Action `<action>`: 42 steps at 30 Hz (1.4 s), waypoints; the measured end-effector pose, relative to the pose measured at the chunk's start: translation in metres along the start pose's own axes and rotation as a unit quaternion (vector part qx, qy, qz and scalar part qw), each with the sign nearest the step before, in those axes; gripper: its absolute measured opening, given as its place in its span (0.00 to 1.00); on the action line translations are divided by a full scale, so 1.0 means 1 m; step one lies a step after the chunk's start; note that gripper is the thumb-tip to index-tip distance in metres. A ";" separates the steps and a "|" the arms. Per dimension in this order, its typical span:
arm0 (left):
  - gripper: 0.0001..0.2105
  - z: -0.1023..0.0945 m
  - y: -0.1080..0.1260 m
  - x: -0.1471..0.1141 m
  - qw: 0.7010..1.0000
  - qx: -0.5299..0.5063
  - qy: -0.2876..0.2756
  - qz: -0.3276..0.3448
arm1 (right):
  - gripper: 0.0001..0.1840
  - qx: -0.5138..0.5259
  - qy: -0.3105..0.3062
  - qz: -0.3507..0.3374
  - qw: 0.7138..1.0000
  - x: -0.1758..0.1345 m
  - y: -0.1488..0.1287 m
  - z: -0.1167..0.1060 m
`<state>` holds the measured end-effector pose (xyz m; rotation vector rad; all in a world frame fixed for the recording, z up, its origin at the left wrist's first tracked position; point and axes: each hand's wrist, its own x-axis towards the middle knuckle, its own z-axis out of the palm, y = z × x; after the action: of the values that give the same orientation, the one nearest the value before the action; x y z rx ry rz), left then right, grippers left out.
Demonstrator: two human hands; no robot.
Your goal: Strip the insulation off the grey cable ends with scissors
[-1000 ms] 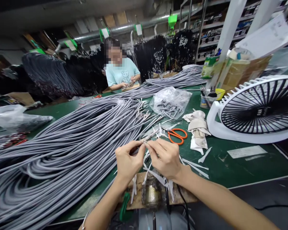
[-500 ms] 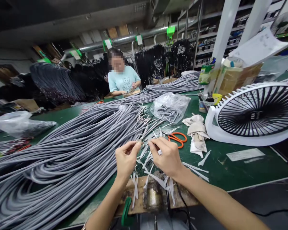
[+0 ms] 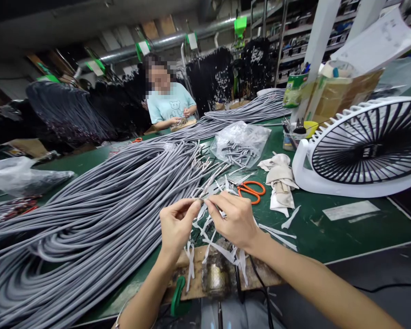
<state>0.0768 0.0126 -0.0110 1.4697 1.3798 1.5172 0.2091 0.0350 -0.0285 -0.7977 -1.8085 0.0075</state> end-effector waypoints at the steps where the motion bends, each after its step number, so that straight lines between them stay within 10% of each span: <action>1: 0.08 -0.001 0.000 0.001 1.000 -0.011 -0.006 -0.011 | 0.05 -0.003 0.000 -0.006 1.000 -0.001 0.000 0.000; 42: 0.09 -0.001 -0.009 -0.002 0.993 0.092 0.002 0.070 | 0.08 0.082 -0.028 0.041 0.995 0.004 -0.011 -0.008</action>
<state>0.0745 0.0130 -0.0196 1.7101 1.4785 1.5100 0.2094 0.0262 -0.0182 -0.7597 -1.8012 0.2314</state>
